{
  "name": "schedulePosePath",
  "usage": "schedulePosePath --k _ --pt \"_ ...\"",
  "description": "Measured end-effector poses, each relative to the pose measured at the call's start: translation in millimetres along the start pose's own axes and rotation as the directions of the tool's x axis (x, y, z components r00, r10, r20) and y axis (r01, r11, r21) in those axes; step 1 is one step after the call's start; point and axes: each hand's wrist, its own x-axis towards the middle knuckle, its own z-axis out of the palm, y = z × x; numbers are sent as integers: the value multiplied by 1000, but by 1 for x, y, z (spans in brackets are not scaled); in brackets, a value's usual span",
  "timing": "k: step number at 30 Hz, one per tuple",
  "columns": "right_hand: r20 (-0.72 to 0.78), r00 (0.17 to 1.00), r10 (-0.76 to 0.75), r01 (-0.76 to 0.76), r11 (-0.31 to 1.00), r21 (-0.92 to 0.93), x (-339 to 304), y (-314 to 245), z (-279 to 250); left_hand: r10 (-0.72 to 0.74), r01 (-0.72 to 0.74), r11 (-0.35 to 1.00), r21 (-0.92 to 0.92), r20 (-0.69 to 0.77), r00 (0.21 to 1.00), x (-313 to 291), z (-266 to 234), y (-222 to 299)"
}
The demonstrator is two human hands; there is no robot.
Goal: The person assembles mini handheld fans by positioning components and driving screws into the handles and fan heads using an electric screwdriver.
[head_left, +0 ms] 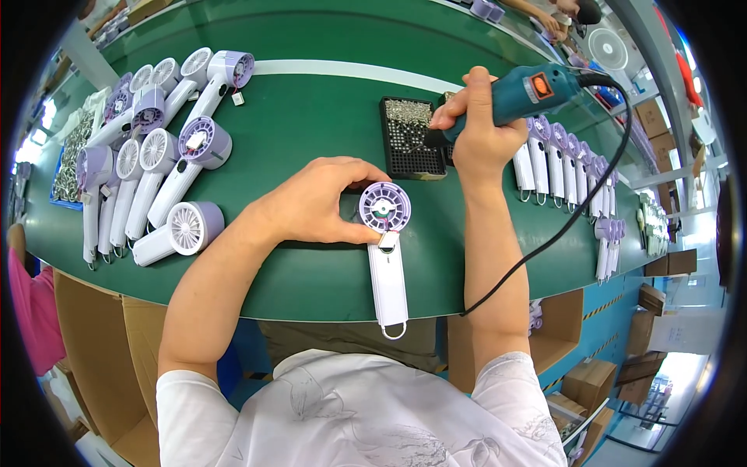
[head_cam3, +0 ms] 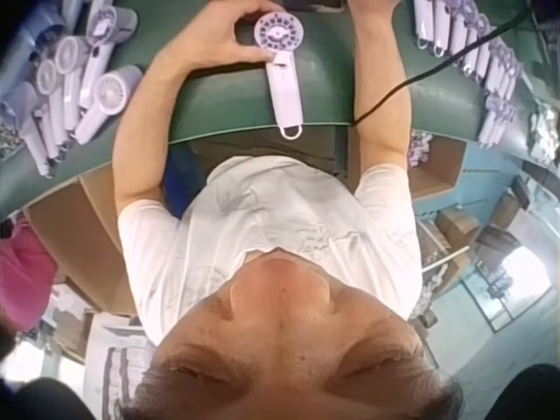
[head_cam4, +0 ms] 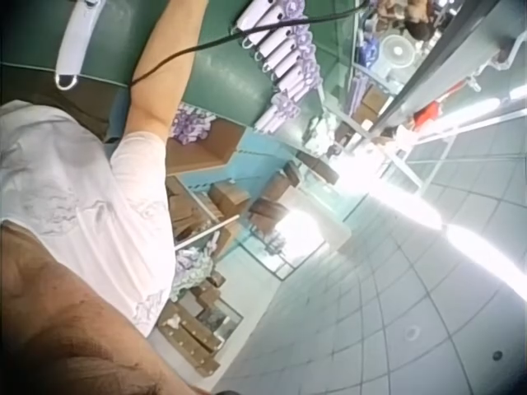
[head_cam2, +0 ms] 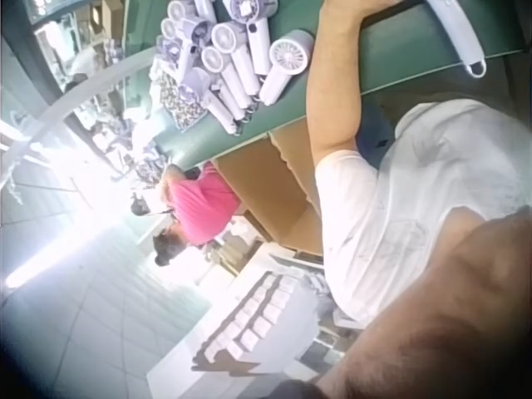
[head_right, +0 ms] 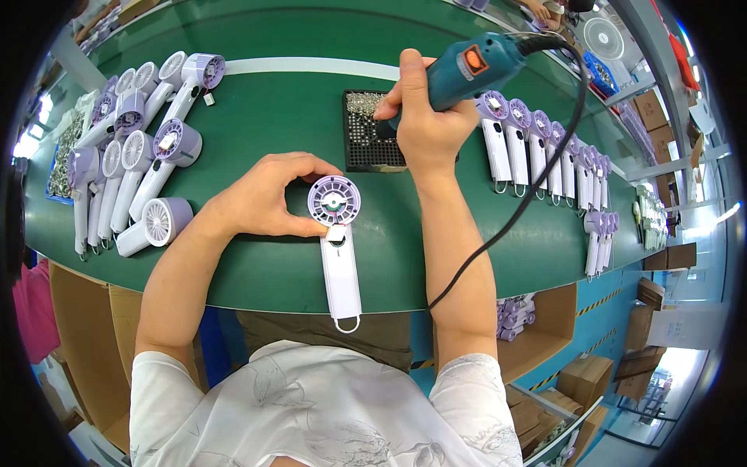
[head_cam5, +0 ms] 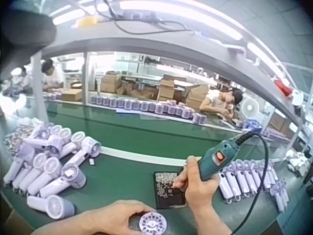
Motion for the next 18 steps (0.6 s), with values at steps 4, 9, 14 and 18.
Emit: schedulePosePath --k 4,9,14,18 --pt "-41 999 5 0 994 106 -4 -20 1 -7 9 999 35 -58 998 -1 1 -4" --pt "75 997 3 -26 950 311 -17 -60 -4 -12 14 1000 13 -84 996 -2 0 -5" --pt "197 980 -24 -45 941 335 -32 -67 -2 -53 52 998 -22 -31 998 0 -3 -2" --pt "270 963 -16 -72 947 313 -37 -68 2 -37 37 999 -11 -35 999 0 -2 -2"
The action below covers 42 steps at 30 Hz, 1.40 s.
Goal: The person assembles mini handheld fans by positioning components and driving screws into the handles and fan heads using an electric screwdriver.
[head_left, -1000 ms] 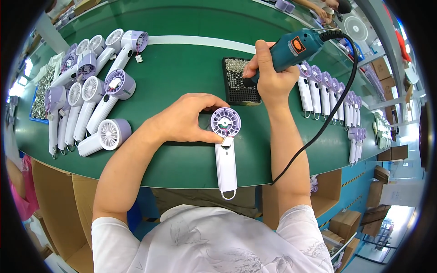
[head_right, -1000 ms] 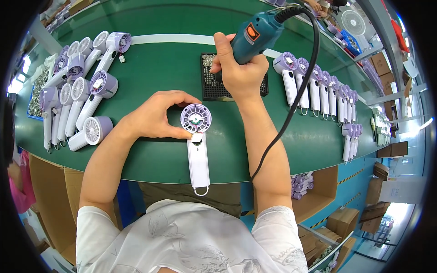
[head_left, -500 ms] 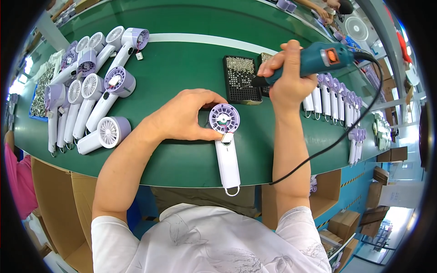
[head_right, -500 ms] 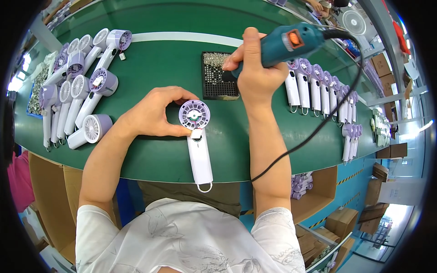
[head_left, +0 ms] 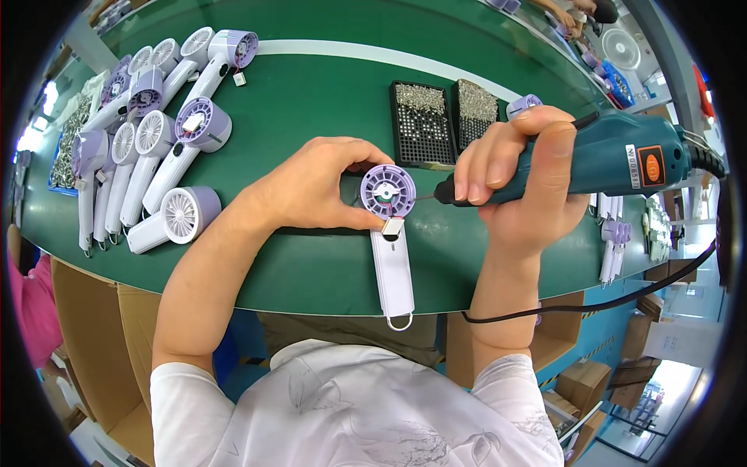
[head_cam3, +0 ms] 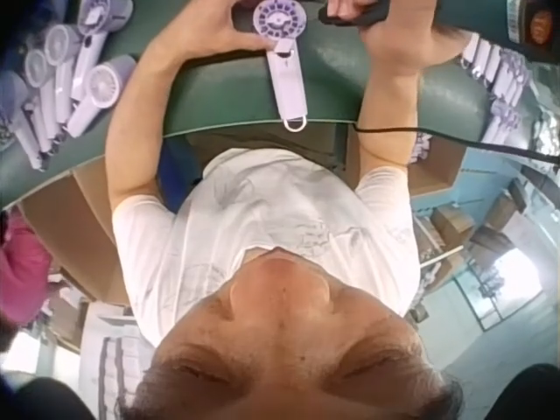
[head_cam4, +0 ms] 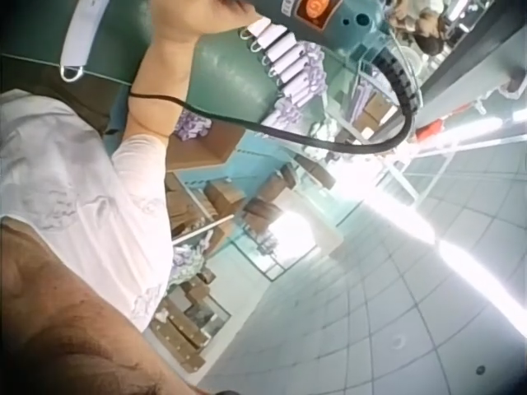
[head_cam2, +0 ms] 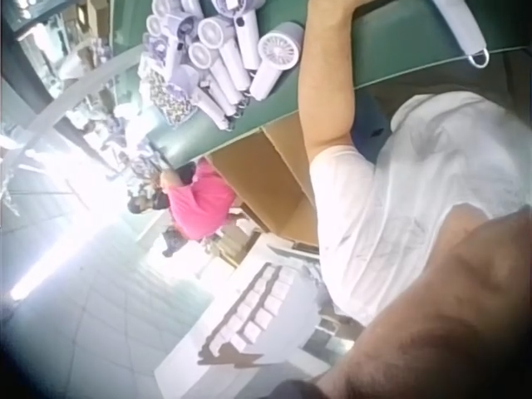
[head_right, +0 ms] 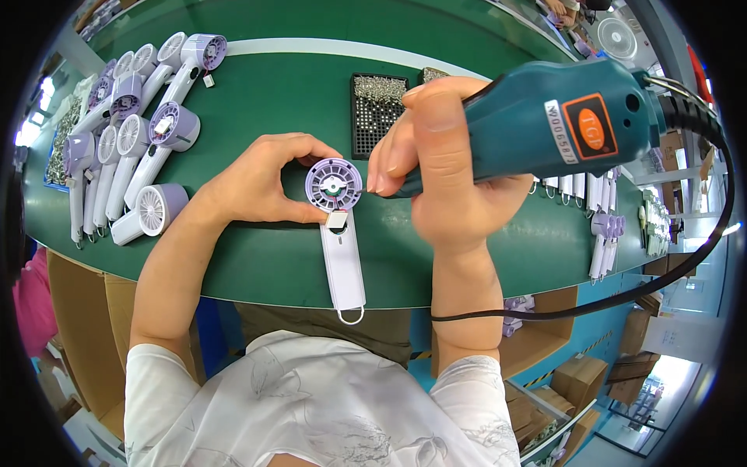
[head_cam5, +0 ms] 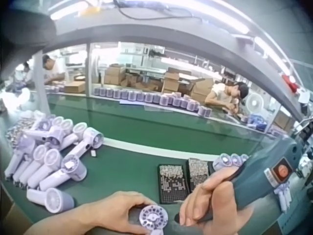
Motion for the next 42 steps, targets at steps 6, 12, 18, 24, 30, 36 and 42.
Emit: schedulePosePath --k 6,12,18,24,30,36,42 --pt "-11 999 36 -36 999 -21 -2 4 2 -5 5 1000 -16 -10 1000 -1 0 0" --pt "-33 995 95 -96 995 -34 -8 14 9 98 -98 995 11 -44 994 -4 -2 -9" --pt "107 979 174 -157 977 -143 -17 17 8 45 -45 998 39 -2 999 -3 -1 -6" --pt "206 961 186 -168 980 -104 -17 24 8 57 -57 998 41 4 998 -4 -3 -5" --pt "66 961 269 -267 963 -39 -24 25 5 54 -54 999 -1 -16 998 -2 -3 0" --pt "128 960 248 -203 936 -289 -15 18 10 -17 17 1000 1 -2 1000 -4 1 4" --pt "256 956 139 -90 977 -194 -15 -36 14 -52 51 998 28 62 997 0 2 10"
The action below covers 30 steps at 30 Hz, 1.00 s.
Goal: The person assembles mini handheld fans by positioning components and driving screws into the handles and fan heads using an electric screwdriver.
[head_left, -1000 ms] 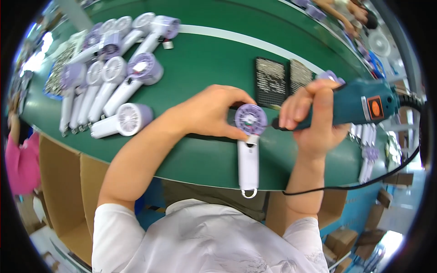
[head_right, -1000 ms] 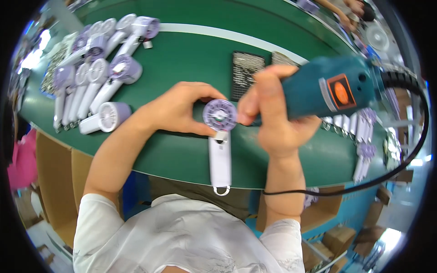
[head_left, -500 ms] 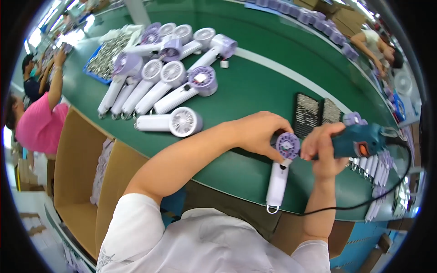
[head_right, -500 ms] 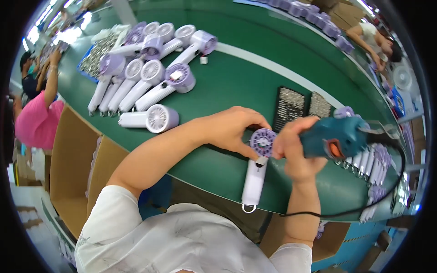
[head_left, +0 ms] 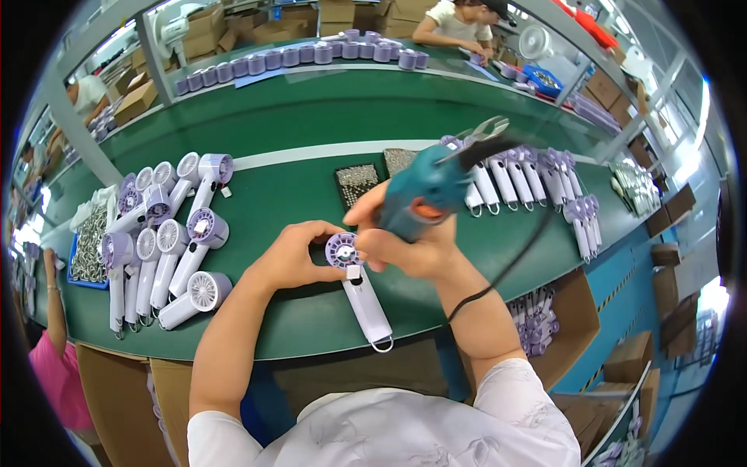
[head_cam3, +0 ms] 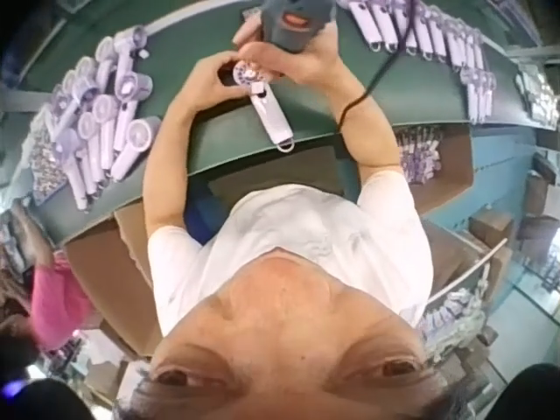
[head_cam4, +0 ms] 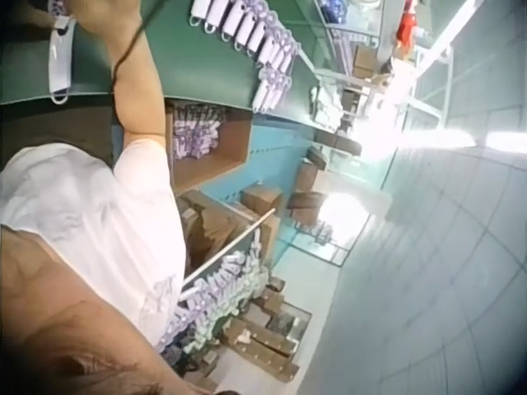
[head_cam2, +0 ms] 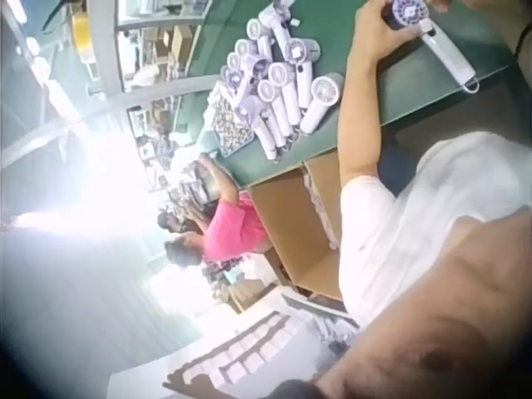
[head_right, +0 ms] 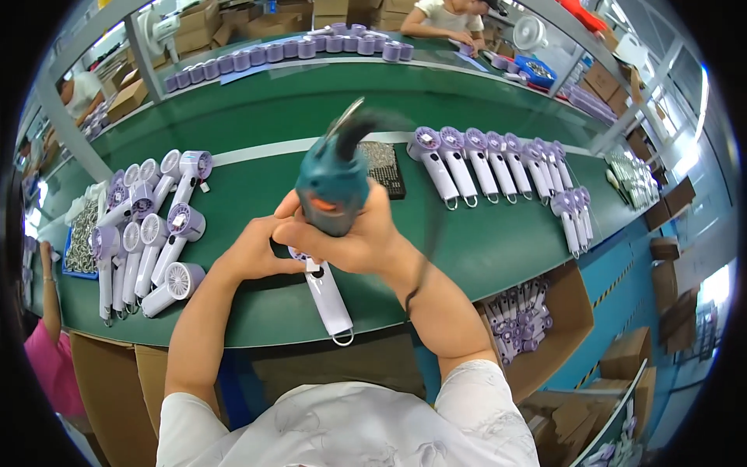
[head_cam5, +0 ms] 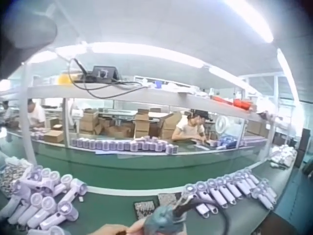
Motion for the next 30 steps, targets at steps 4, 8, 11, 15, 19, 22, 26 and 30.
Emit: schedulePosePath --k 4,8,11,15,19,22,26,30 --pt "-92 993 68 -93 948 -303 -18 -40 -13 22 -22 1000 3 -71 997 1 5 1" --pt "10 997 73 -37 612 -790 -55 -28 -20 102 -83 990 110 -176 979 -3 9 -13" --pt "-47 932 359 -191 378 -906 -95 -17 -6 54 -24 992 126 -241 969 -2 17 -8" --pt "-127 893 433 -230 195 -953 -118 -8 -3 141 -63 967 249 -311 940 4 32 2" --pt "-164 920 356 -219 119 -969 -122 4 -19 172 -94 970 225 -358 918 5 43 -1" --pt "-182 905 383 -231 86 -969 -127 -9 -36 221 -149 958 243 -305 926 6 48 -4" --pt "-402 871 282 -413 -19 -910 -158 -51 -87 218 -155 969 190 -379 899 0 46 -5" --pt "-779 608 151 -738 -254 -625 -202 -104 -161 210 -142 969 201 -377 902 0 42 1"
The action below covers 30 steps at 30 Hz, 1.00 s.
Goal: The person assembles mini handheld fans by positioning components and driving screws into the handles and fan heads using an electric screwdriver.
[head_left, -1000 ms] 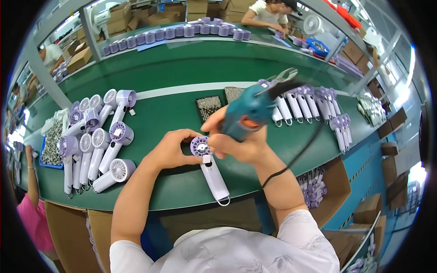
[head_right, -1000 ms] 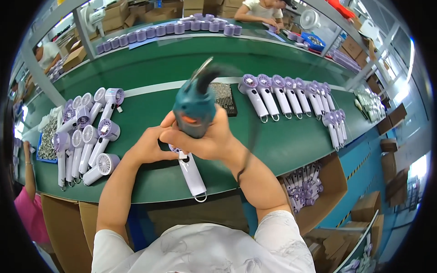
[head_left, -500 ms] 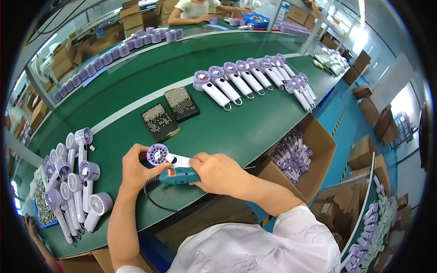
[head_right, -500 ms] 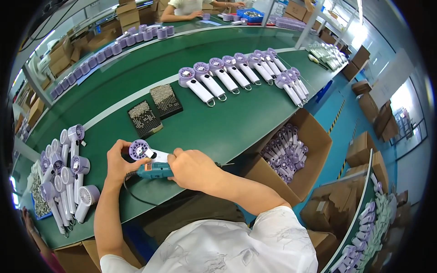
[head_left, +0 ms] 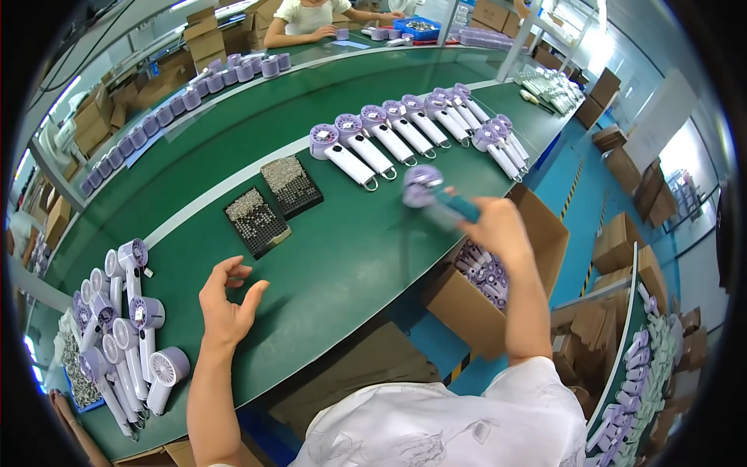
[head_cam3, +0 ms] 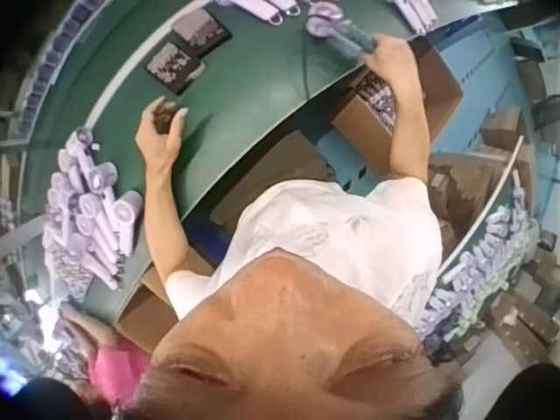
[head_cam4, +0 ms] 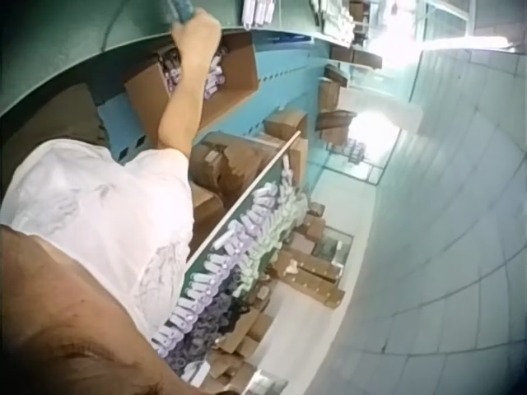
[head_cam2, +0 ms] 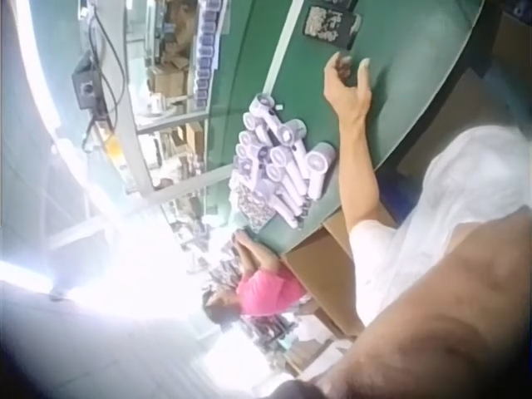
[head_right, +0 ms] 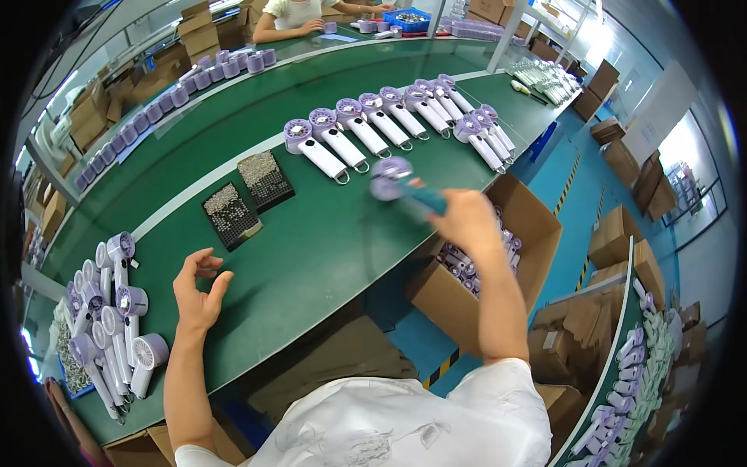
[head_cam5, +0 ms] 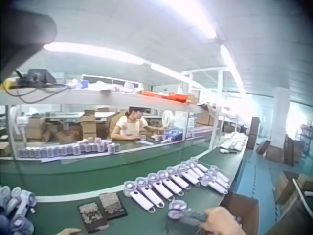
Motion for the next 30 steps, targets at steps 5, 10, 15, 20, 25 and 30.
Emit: schedulePosePath --k 5,10,15,20,25,30 --pt "-133 965 227 -245 959 -141 41 130 11 127 -128 992 8 43 991 6 5 14" --pt "-175 964 202 -228 963 -145 96 163 36 377 -389 918 77 137 916 -1 -3 53" --pt "-241 970 22 -81 968 -238 131 232 76 551 -575 808 126 182 815 -33 -7 87" --pt "-263 963 -67 -13 957 -290 131 261 68 477 -469 819 329 61 877 -76 -39 86" --pt "-192 980 -58 13 973 -229 135 228 64 139 160 676 720 -338 931 -117 -128 60" --pt "-379 894 -239 186 967 -172 121 151 42 -136 216 573 791 -167 976 -146 -181 42"
